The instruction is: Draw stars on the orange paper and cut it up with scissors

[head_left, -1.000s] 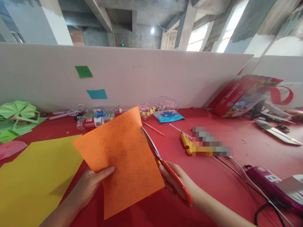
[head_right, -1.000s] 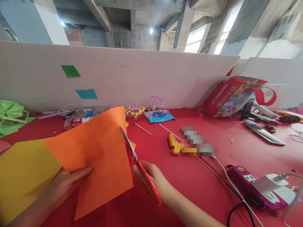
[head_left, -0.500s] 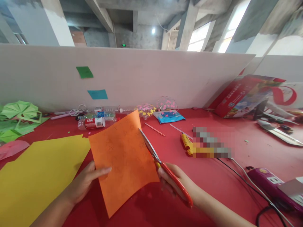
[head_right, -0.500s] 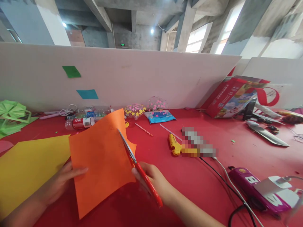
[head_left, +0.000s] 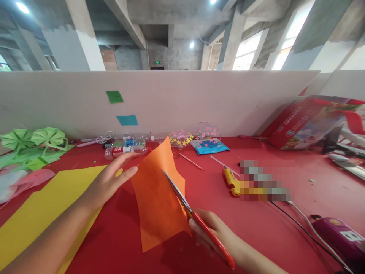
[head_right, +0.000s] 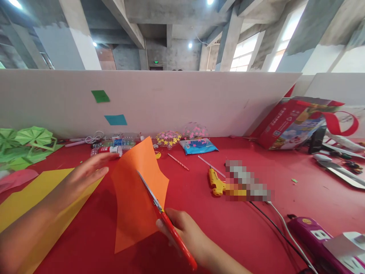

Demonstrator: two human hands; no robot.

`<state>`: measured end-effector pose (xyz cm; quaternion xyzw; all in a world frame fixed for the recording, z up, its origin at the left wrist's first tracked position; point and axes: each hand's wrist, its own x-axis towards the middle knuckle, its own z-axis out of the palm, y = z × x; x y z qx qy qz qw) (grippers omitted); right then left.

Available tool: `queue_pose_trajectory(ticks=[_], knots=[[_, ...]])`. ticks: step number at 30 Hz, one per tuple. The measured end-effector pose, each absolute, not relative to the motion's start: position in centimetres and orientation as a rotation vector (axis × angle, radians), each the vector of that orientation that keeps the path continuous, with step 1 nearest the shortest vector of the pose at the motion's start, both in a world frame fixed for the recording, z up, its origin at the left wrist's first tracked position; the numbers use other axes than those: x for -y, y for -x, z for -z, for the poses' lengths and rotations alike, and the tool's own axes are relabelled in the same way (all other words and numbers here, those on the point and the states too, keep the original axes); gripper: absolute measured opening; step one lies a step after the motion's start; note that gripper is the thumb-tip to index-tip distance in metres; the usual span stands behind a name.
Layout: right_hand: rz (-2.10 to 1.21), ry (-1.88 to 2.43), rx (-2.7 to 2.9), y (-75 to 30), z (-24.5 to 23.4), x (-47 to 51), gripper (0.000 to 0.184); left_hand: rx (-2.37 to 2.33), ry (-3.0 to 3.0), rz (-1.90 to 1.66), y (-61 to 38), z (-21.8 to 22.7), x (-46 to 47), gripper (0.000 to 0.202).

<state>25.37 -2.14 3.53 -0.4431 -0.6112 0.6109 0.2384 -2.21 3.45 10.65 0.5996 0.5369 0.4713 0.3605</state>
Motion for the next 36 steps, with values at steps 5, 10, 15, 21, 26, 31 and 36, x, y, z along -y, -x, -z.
queue_pose_trajectory(ticks=[5, 10, 15, 21, 26, 31, 36], knots=[[-1.635, 1.219, 1.747, -25.6, -3.6, 2.2, 0.043, -1.121, -1.738, -1.041, -1.0, -12.7, -5.7, 0.036], [-1.627, 1.228, 1.747, -26.0, -3.4, 2.2, 0.050, -1.115, -1.929, -1.088, -2.0, -11.9, -7.2, 0.027], [-1.632, 1.268, 1.781, -26.1, -4.1, 2.3, 0.057, -1.052, -1.976, -1.097, -2.0, -11.2, -7.5, 0.028], [-1.621, 1.262, 1.800, -26.0, -4.2, 2.7, 0.062, -1.044, -1.732, -1.072, -2.2, -11.3, -7.2, 0.027], [-1.573, 1.306, 1.799, -25.8, -4.3, 2.8, 0.062, -0.886, -1.563, -1.067, -2.2, -11.0, -7.3, 0.021], [-1.621, 1.348, 1.769, -25.5, -4.6, 3.0, 0.060, -0.765, -1.476, -1.076, -2.3, -10.5, -7.6, 0.017], [-1.628, 1.325, 1.740, -25.4, -4.7, 3.1, 0.062, -0.731, -1.544, -1.037, -3.0, -10.4, -7.4, 0.013]])
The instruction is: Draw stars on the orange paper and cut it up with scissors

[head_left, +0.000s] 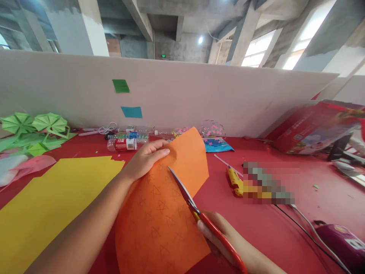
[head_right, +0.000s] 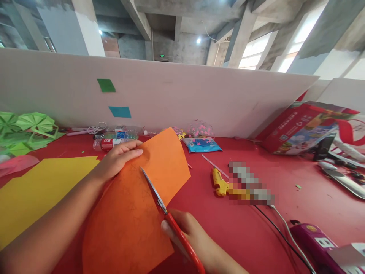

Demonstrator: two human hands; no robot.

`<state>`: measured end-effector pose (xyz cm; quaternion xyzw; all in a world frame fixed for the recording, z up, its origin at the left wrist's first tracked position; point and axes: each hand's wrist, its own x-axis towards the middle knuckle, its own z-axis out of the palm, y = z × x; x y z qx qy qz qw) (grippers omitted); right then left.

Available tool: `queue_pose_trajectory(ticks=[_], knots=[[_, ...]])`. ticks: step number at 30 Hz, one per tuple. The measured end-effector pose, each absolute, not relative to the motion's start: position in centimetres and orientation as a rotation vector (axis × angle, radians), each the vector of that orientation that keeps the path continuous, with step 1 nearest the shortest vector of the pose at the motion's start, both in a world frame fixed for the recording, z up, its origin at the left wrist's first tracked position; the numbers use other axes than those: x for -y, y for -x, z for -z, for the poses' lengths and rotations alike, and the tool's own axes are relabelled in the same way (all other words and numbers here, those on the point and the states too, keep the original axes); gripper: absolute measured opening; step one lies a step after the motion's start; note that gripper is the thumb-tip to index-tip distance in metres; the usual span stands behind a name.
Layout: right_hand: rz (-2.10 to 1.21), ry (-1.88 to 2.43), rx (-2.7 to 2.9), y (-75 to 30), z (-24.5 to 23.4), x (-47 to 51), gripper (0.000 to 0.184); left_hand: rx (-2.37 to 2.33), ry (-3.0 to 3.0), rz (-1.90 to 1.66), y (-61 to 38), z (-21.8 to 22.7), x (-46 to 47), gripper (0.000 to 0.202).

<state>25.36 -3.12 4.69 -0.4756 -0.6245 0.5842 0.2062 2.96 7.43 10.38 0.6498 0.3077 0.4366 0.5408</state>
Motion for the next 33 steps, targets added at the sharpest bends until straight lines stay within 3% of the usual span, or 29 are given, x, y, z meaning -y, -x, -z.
queue_pose_trajectory(ticks=[13, 22, 27, 33], knots=[[-1.675, 1.448, 1.602, -25.1, -4.0, 2.8, 0.052, -0.799, -1.480, -0.971, -3.4, -8.2, -8.6, 0.021], [-1.658, 1.455, 1.655, -25.1, -4.1, 2.7, 0.059, -0.808, -1.479, -0.969, -4.0, -7.6, -8.3, 0.023], [-1.623, 1.496, 1.651, -25.1, -4.1, 2.6, 0.049, -0.765, -1.455, -0.941, -3.9, -7.8, -8.2, 0.024], [-1.653, 1.510, 1.633, -25.3, -4.0, 2.3, 0.041, -0.580, -1.343, -0.814, -2.7, -7.8, -8.4, 0.061]])
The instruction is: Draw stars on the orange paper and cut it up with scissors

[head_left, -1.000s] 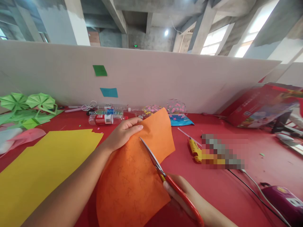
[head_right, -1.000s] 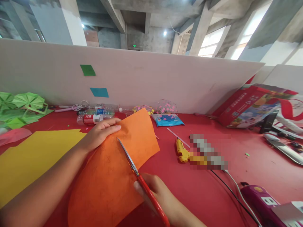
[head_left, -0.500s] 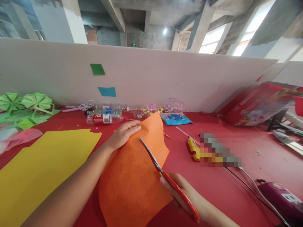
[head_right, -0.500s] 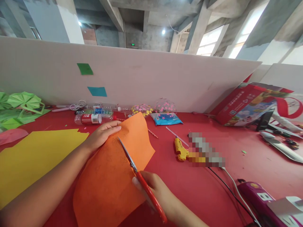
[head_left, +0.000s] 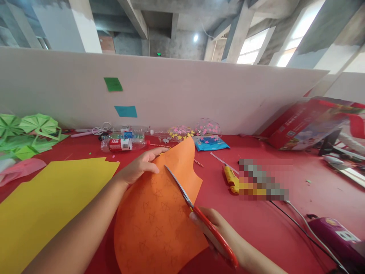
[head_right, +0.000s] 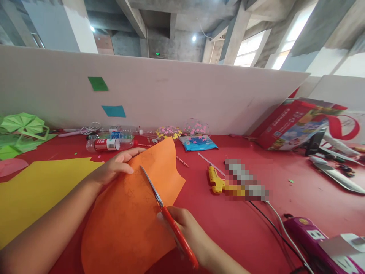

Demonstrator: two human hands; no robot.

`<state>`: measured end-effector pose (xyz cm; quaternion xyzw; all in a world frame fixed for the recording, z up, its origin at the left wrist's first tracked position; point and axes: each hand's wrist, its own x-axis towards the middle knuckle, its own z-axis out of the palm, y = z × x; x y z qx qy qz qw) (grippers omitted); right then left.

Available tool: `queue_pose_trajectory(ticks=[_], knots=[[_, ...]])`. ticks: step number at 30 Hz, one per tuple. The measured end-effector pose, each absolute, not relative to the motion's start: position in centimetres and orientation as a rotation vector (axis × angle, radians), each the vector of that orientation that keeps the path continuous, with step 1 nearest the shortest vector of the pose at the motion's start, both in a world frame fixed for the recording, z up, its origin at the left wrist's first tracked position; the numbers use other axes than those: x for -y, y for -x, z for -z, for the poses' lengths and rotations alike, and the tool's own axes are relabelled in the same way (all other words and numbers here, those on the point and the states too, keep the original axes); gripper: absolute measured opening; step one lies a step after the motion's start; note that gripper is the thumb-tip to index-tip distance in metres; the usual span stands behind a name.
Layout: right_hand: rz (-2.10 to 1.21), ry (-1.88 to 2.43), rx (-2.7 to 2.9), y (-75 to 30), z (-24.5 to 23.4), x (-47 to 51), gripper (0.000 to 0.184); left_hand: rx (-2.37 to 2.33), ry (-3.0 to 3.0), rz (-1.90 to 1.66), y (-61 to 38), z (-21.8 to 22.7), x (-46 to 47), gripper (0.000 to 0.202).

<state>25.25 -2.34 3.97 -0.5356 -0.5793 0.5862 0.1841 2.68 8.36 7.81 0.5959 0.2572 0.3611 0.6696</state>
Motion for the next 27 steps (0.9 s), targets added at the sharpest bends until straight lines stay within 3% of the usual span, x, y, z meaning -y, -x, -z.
queue_pose_trajectory(ticks=[22, 27], knots=[[-1.692, 1.369, 1.571, -25.3, -2.1, 2.2, 0.042, -0.614, -1.426, -0.670, -1.5, -8.2, -8.8, 0.068], [-1.650, 1.330, 1.605, -25.5, -2.0, 2.3, 0.044, -0.520, -1.454, -0.663, -2.1, -8.9, -8.1, 0.088]])
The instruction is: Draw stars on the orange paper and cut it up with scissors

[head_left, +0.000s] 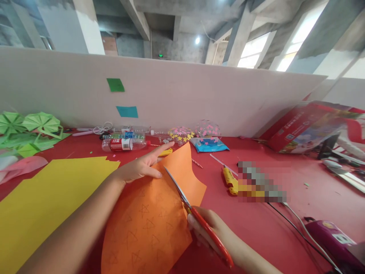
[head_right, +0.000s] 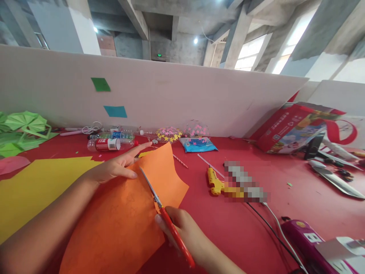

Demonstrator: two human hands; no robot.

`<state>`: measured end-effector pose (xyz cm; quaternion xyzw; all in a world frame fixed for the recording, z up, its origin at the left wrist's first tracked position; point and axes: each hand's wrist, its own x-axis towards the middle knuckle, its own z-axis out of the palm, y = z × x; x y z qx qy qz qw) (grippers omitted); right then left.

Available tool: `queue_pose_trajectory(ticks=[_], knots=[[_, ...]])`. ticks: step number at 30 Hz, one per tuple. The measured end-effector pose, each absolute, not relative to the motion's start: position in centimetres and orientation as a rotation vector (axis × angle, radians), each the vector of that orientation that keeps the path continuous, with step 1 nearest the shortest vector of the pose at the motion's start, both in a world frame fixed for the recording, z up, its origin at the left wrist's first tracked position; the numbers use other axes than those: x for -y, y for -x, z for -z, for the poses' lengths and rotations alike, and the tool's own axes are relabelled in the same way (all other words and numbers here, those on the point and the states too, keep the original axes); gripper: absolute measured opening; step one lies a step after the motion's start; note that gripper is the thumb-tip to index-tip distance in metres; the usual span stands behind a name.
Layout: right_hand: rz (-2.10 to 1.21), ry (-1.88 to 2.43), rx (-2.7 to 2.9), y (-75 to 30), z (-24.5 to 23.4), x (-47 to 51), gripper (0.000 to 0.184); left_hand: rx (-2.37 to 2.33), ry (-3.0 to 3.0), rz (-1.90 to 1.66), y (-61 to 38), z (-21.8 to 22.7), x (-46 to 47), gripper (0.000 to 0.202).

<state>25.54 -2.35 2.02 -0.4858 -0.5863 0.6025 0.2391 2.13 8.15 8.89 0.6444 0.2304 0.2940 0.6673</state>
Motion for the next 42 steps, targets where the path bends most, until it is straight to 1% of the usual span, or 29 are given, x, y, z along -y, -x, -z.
queue_pose_trajectory(ticks=[2, 6, 8, 16, 22, 29, 33, 37, 42], knots=[[-1.664, 1.317, 1.587, -25.55, -2.04, 2.34, 0.045, -0.501, -1.513, -0.645, -2.07, -9.16, -8.08, 0.087], [-1.719, 1.327, 1.518, -25.43, -1.94, 2.31, 0.048, -0.580, -1.722, -0.650, -1.61, -9.42, -8.34, 0.063], [-1.743, 1.322, 1.479, -25.34, -1.86, 2.32, 0.048, -0.627, -1.793, -0.658, -1.42, -9.45, -8.52, 0.059], [-1.745, 1.314, 1.447, -25.11, -2.19, 2.54, 0.046, -0.613, -1.823, -0.669, -1.32, -9.82, -8.41, 0.061], [-1.719, 1.238, 1.510, -25.28, -2.36, 2.60, 0.050, -0.607, -1.810, -0.615, -1.47, -9.59, -8.26, 0.062], [-1.728, 1.294, 1.499, -25.08, -2.68, 2.49, 0.050, -0.602, -1.800, -0.616, -1.47, -9.22, -8.57, 0.063], [-1.731, 1.285, 1.479, -25.13, -2.34, 2.46, 0.051, -0.588, -1.792, -0.617, -1.47, -9.19, -8.66, 0.063], [-1.714, 1.253, 1.529, -25.26, -2.30, 2.45, 0.049, -0.576, -1.800, -0.619, -1.51, -9.07, -8.65, 0.063], [-1.694, 1.289, 1.550, -25.23, -2.69, 2.53, 0.052, -0.579, -1.785, -0.591, -1.82, -8.93, -8.51, 0.066]])
